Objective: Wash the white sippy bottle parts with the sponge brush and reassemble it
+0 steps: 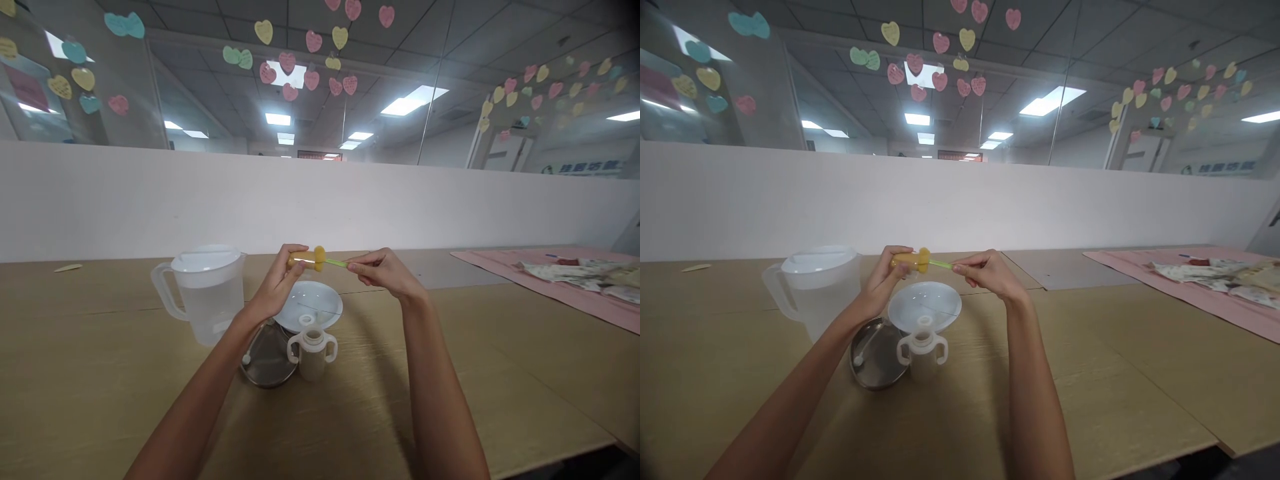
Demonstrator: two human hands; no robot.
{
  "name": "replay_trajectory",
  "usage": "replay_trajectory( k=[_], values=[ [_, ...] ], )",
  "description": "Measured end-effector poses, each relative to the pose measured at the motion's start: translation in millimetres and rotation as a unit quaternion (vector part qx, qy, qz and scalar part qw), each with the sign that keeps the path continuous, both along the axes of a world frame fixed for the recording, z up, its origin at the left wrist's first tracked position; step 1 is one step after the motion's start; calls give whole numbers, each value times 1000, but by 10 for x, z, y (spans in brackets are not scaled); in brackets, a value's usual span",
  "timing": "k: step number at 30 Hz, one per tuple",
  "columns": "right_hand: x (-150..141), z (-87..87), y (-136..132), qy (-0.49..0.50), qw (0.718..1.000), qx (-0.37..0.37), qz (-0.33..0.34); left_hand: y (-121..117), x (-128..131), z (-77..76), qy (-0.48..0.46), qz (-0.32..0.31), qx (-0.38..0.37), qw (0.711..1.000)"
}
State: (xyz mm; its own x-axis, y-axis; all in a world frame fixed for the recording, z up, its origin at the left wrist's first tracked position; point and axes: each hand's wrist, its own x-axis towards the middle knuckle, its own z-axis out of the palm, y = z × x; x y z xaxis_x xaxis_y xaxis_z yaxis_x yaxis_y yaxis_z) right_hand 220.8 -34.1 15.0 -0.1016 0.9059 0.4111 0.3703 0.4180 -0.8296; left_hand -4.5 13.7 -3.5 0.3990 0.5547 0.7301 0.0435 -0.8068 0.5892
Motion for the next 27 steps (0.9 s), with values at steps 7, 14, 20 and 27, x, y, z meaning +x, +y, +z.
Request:
replay_trajectory(
  k=[7,14,20,27],
  values=[
    [-163,-32,91,-27,999,-43,14,-149,-112,143,-9,2,-14,1000],
    [-51,19,-61,-47,993,-85,72,-196,-138,159,32,-19,47,998],
    [15,-16,-12,9,999,-34,41,-86,-111,123,27,-46,11,999],
    [-30,-22,63,-28,999,-14,-24,-15,-141,90,8,-89,-3,996]
  ],
)
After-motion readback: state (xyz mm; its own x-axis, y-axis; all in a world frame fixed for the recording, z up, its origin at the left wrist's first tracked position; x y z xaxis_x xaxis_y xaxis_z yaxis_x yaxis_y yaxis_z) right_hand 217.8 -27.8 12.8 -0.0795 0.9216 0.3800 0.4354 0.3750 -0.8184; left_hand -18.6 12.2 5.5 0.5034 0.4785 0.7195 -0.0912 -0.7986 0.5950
